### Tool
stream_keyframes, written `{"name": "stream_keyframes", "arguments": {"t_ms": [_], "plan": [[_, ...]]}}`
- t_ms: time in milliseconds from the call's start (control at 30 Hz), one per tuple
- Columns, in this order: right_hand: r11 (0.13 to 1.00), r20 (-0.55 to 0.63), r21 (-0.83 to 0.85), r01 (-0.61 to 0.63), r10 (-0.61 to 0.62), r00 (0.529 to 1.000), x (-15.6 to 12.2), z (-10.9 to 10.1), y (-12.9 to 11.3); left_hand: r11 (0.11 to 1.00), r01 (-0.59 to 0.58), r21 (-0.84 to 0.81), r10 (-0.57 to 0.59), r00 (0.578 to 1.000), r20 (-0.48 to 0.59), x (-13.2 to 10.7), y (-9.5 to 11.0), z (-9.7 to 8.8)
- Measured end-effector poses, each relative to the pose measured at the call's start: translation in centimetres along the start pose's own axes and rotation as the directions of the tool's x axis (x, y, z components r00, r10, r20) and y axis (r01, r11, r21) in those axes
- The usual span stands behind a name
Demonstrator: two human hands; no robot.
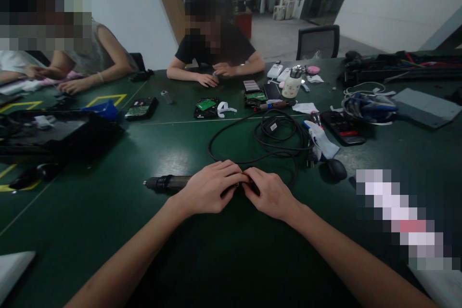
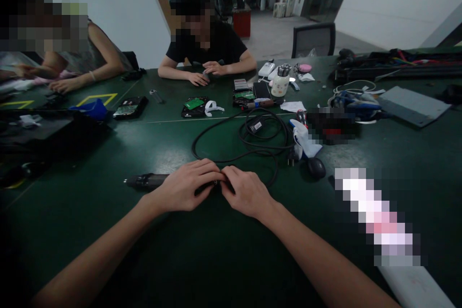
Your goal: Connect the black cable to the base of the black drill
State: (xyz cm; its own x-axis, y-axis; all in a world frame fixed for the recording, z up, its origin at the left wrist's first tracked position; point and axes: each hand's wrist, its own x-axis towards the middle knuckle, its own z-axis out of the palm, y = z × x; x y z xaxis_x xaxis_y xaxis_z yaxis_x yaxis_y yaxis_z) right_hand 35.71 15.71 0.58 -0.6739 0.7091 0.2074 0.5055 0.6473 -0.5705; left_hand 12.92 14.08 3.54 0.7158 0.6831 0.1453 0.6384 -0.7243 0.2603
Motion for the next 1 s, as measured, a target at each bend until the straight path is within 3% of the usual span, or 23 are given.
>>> {"name": "stream_keyframes", "arguments": {"t_ms": [700,1000], "plan": [[1.000,-0.017,-0.006,0.016,-0.016,1.000,0.06,0.05,-0.11,1.000,0.019,-0.018,-0.019,1.000,0.005,-0.02,0.04,-0.12],[1.000,-0.009,-0.009,0.004,-0.004,1.000,0.02,0.01,-0.11,0.995,0.000,0.097,0.002,1.000,-0.025,0.11,-0.38,0.72]]}}
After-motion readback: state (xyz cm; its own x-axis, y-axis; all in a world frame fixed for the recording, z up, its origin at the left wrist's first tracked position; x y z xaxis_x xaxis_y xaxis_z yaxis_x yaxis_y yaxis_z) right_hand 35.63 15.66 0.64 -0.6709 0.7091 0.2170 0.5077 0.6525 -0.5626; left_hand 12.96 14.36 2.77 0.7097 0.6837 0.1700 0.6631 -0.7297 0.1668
